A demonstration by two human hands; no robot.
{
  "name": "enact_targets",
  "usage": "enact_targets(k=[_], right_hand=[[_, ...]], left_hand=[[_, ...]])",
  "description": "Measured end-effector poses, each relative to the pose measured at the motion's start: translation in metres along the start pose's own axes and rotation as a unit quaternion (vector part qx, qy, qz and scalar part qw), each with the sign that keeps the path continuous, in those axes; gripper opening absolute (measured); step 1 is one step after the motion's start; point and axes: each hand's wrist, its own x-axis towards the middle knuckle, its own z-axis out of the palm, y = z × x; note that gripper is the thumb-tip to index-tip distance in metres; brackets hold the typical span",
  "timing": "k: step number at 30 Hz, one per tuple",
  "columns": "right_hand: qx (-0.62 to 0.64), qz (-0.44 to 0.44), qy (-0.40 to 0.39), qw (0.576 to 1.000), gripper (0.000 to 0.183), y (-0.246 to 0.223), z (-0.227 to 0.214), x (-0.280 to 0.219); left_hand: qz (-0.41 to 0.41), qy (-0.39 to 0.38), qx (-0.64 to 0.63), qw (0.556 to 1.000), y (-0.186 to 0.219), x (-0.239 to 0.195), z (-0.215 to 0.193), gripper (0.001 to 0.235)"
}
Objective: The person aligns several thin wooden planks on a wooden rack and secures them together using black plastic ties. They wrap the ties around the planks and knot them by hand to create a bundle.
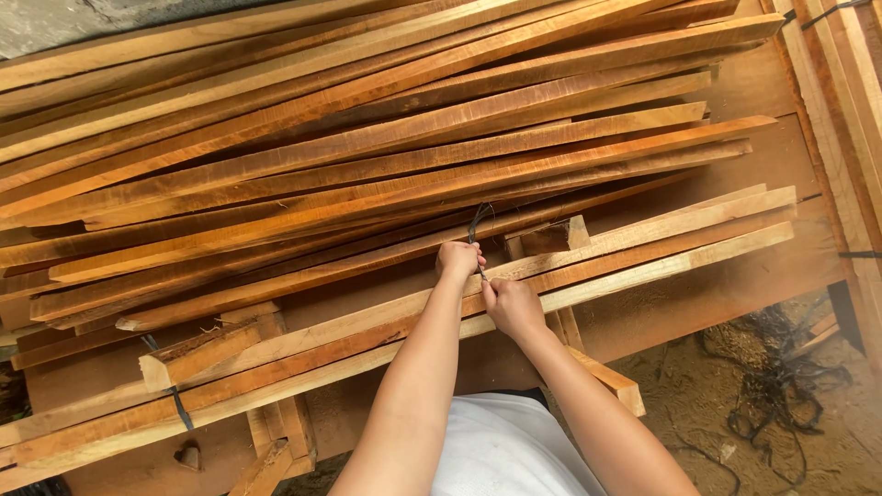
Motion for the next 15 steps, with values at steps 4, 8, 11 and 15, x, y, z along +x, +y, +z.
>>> enact_targets(k=[4, 8, 11, 15], right_hand=[[0.021, -0.058, 0.090, 0.994, 0.035, -0.007, -0.002, -0.016], [-0.023, -0.091, 0.142, 0.985, 0.028, 0.001, -0.015, -0.002], [0.222, -0.063, 0.039, 0.972, 0.034, 0.001, -0.012, 0.021], [0.418, 0.160, -0.044, 0.893, 0.032, 0.009, 0.012, 0.055]], left_hand=[[-0.066, -0.004, -0.038, 0.997, -0.004, 0.012, 0.008, 0.024], [-0.073, -0.030, -0.136, 0.988, -0.005, 0.020, 0.007, 0.023], [-0.023, -0.024, 0.049, 0.998, -0.027, 0.033, 0.018, 0.021], [-0.044, -0.036, -0.171, 0.984, -0.021, 0.034, -0.005, 0.015]])
